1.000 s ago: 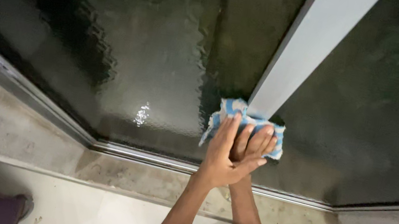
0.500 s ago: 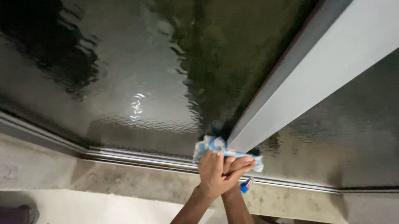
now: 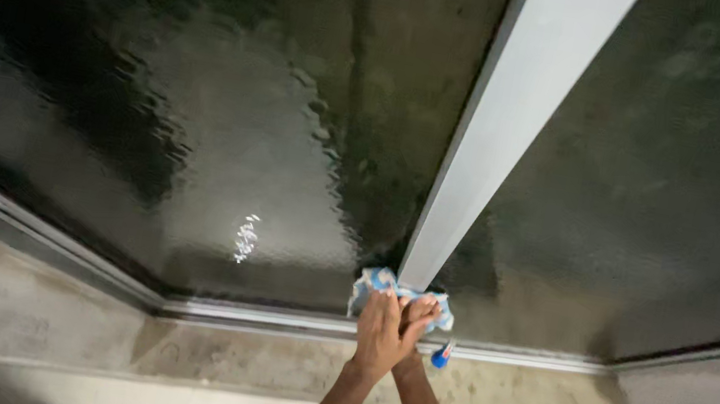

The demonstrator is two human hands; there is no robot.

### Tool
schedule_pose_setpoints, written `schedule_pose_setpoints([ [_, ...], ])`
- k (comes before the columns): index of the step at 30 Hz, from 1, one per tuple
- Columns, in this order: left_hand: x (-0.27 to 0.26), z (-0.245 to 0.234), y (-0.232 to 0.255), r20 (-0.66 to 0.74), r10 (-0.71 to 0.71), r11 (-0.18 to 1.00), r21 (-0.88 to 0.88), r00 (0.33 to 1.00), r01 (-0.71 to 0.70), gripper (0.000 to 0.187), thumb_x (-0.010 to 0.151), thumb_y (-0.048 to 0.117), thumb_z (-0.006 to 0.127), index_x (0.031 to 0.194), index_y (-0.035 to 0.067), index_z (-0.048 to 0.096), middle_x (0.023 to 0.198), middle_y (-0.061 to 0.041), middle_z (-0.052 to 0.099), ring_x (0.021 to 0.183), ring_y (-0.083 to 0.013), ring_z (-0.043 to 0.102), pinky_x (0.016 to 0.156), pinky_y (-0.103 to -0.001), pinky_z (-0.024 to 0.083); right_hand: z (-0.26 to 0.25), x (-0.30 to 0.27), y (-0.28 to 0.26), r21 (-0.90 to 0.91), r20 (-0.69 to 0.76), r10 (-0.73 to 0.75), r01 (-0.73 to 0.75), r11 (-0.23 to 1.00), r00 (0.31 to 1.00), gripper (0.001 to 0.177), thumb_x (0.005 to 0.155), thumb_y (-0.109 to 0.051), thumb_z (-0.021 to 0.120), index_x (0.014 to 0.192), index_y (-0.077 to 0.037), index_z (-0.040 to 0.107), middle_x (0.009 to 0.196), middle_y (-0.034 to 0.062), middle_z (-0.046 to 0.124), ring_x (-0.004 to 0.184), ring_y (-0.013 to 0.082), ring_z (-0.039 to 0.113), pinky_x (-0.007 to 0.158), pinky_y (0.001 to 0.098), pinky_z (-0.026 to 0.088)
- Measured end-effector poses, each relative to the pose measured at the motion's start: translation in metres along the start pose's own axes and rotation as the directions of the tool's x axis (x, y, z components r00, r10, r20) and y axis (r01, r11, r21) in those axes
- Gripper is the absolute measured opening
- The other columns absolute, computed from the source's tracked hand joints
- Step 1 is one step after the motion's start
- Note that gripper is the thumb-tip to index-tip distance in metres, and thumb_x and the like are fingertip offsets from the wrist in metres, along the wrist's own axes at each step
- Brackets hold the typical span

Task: The person sprays a cleaning solution onto a sliding glass door and wipes the surface with a blue and white striped cloth. They repeatedly spray and wipe different sections of the glass, including the frame and the upper track, to remove dirt and streaks.

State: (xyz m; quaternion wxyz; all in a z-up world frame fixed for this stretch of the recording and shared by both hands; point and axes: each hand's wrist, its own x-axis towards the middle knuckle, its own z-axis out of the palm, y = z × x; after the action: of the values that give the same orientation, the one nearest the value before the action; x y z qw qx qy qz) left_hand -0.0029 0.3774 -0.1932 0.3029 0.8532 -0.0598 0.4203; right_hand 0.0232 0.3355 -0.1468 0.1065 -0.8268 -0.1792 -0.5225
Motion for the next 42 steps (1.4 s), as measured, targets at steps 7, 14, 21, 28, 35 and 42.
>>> schedule_pose_setpoints([
  [7, 0.103, -0.057, 0.044, -0.078, 0.136, 0.981, -0.128, 0.988, -0.146, 0.082, 0.096, 0.030, 0.082, 0.152, -0.008, 0.035, 0.120, -0.028, 0.064, 0.100, -0.0484, 0.063, 0.084, -0.057, 0.052, -0.015, 0.064, -0.002, 0.063, -0.085, 0.049, -0.044, 0.997, 0.995, 0.058, 0.107, -0.025, 0.060, 0.154, 0.001, 0.037, 0.155, 0.0327, 0.032, 0.146, 0.0544, 0.032, 0.119, 0.0681, 0.029],
  [14, 0.218, -0.124, 0.110, -0.252, 0.235, 0.951, -0.139, 0.939, -0.275, 0.072, 0.096, 0.024, 0.076, 0.150, -0.008, 0.041, 0.136, -0.032, 0.060, 0.122, -0.0537, 0.062, 0.104, -0.056, 0.053, -0.039, 0.162, 0.005, 0.094, -0.131, 0.113, -0.101, 0.990, 0.985, 0.054, 0.104, -0.024, 0.064, 0.150, -0.003, 0.046, 0.153, 0.0259, 0.036, 0.145, 0.0509, 0.035, 0.120, 0.0661, 0.029],
  [21, 0.281, -0.163, 0.146, -0.293, 0.281, 0.932, -0.143, 0.914, -0.333, 0.069, 0.099, 0.022, 0.073, 0.152, -0.008, 0.042, 0.145, -0.032, 0.056, 0.133, -0.0516, 0.059, 0.112, -0.054, 0.051, -0.082, 0.250, 0.009, 0.037, -0.154, 0.023, -0.018, 0.999, 0.988, 0.053, 0.102, -0.021, 0.062, 0.150, -0.002, 0.048, 0.155, 0.0263, 0.038, 0.147, 0.0493, 0.035, 0.120, 0.0631, 0.031],
  [28, 0.320, -0.192, 0.157, -0.224, 0.344, 0.894, -0.217, 0.912, -0.391, 0.074, 0.099, 0.021, 0.073, 0.156, -0.009, 0.035, 0.153, -0.032, 0.048, 0.142, -0.0516, 0.051, 0.117, -0.054, 0.046, -0.106, 0.307, 0.008, 0.036, -0.286, -0.011, 0.022, 0.999, 0.958, 0.049, 0.108, -0.020, 0.060, 0.149, 0.004, 0.048, 0.153, 0.0271, 0.042, 0.147, 0.0471, 0.039, 0.122, 0.0591, 0.033],
  [35, 0.356, -0.220, 0.163, -0.188, 0.407, 0.829, -0.333, 0.894, -0.448, 0.075, 0.101, 0.018, 0.070, 0.160, -0.007, 0.031, 0.159, -0.031, 0.046, 0.150, -0.0468, 0.049, 0.125, -0.049, 0.044, -0.124, 0.350, 0.014, -0.014, -0.276, -0.062, 0.060, 0.998, 0.959, 0.046, 0.108, -0.016, 0.059, 0.149, 0.004, 0.052, 0.153, 0.0268, 0.046, 0.146, 0.0462, 0.043, 0.121, 0.0570, 0.036],
  [42, 0.392, -0.236, 0.162, -0.152, 0.481, 0.734, -0.470, 0.863, -0.491, 0.084, 0.098, 0.016, 0.068, 0.164, -0.008, 0.021, 0.167, -0.033, 0.035, 0.156, -0.0454, 0.035, 0.132, -0.049, 0.032, -0.140, 0.393, 0.014, -0.046, -0.355, -0.124, 0.115, 0.992, 0.926, 0.043, 0.108, -0.011, 0.061, 0.145, 0.009, 0.054, 0.148, 0.0289, 0.052, 0.145, 0.0441, 0.047, 0.120, 0.0539, 0.041],
])
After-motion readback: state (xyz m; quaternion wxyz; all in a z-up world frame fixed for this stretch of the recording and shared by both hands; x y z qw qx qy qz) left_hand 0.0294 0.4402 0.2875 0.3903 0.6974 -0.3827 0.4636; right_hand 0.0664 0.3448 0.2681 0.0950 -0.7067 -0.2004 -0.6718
